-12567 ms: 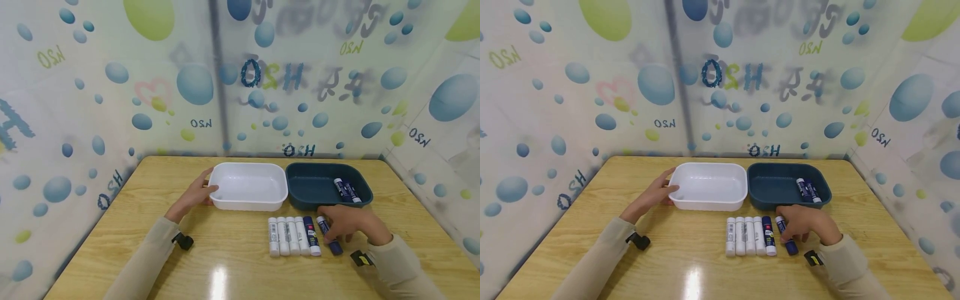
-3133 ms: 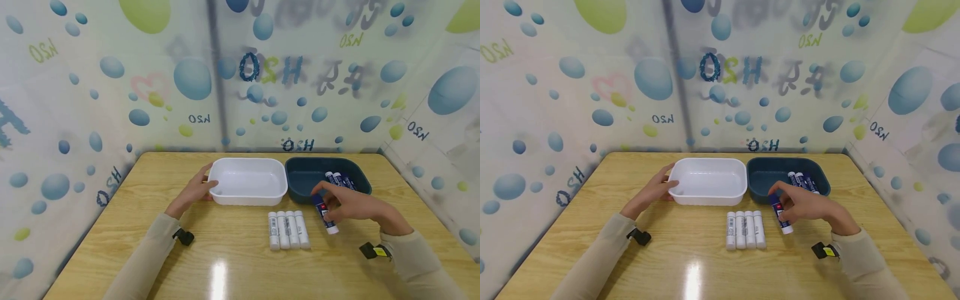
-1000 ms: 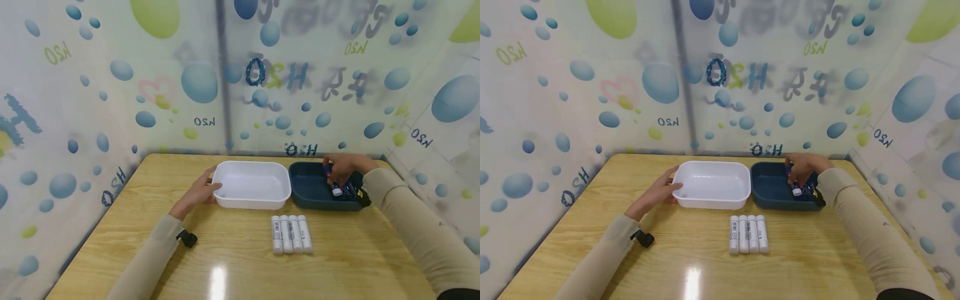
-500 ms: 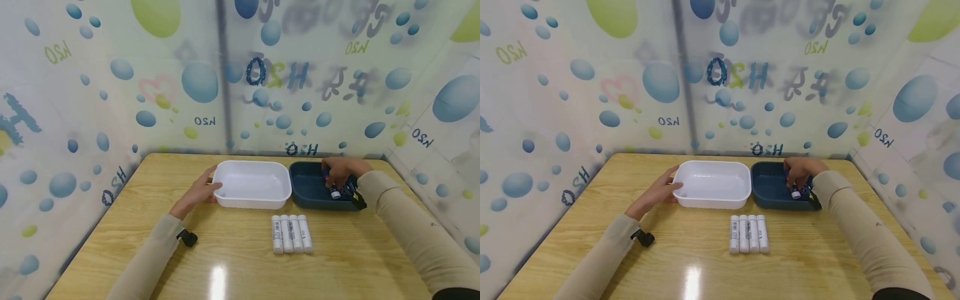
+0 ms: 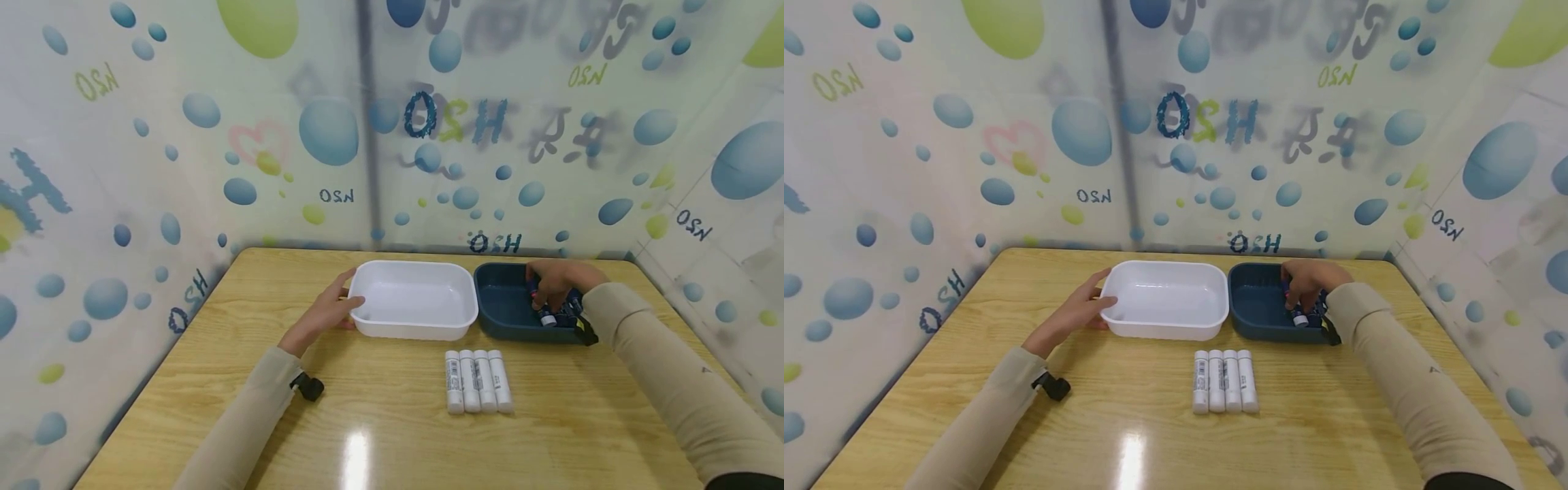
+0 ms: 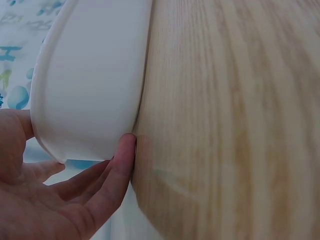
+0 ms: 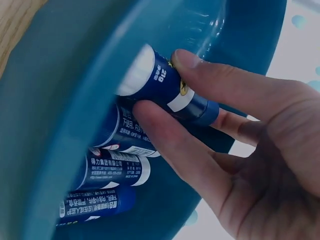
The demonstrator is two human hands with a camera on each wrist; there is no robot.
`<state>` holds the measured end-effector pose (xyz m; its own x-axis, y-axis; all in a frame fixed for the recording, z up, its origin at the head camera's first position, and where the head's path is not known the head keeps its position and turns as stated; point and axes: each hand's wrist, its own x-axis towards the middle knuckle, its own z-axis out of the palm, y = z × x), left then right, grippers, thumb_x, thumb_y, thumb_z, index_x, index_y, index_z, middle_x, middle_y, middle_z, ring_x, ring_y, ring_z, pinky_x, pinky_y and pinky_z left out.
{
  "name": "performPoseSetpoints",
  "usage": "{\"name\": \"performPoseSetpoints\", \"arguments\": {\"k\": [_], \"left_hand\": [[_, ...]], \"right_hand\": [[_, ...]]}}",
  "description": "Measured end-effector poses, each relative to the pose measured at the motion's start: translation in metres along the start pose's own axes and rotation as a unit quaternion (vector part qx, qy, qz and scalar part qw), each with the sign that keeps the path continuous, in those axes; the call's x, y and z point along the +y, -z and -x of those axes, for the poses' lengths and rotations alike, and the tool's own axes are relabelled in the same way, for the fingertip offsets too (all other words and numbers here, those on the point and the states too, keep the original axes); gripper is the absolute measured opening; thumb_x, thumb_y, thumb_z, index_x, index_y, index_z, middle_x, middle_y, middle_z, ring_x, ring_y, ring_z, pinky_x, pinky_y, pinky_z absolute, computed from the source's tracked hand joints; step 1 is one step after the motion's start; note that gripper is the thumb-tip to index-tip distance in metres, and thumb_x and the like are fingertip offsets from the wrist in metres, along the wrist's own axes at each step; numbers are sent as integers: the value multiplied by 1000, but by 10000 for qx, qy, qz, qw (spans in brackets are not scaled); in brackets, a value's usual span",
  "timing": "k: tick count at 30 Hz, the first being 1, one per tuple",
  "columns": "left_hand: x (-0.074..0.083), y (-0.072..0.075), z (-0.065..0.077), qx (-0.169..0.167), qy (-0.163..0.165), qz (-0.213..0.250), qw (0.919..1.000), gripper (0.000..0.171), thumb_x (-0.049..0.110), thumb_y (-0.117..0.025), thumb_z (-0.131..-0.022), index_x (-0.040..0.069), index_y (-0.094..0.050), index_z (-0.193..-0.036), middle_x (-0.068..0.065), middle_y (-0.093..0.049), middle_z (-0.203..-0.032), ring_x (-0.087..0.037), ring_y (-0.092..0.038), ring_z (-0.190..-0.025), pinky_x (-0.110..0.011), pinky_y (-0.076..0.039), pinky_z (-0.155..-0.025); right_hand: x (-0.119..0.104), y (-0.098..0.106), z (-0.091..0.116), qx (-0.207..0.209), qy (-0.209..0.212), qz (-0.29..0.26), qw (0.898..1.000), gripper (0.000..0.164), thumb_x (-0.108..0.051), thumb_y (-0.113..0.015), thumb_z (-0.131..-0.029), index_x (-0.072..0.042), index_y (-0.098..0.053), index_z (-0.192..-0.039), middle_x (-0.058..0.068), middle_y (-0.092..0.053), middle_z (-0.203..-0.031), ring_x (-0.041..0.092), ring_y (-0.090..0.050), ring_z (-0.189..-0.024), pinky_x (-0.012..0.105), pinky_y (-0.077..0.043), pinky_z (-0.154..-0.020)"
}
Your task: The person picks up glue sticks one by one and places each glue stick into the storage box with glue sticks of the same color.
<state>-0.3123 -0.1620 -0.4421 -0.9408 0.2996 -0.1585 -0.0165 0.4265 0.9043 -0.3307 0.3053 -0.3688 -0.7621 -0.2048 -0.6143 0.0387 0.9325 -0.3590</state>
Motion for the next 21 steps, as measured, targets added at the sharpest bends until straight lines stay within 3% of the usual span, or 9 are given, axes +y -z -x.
{"name": "performPoseSetpoints", "arguments": {"k": [11,21], "left_hand": [[1,1,1,-12,16,-27,10000,75,27,-60,-105,25,-17,-167,-28,-46,-149,-28,-67,-98,-33,-64,-70],[0,1,-1,-16,28,-27,10000,75,26,-59,-105,26,-17,-167,-28,-46,-149,-28,-67,-99,-32,-64,-69]], "right_hand": [[0,-3,-5,-1,-32,150,9999,77,-9,-78,-91,12,-31,-149,22,-67,-110,24,-75,-87,38,-65,-76],[0,-2,-7,-67,-224,309,9992,78,-9,-72,-95,21,-26,-151,29,-70,-120,26,-76,-92,37,-65,-77]]}}
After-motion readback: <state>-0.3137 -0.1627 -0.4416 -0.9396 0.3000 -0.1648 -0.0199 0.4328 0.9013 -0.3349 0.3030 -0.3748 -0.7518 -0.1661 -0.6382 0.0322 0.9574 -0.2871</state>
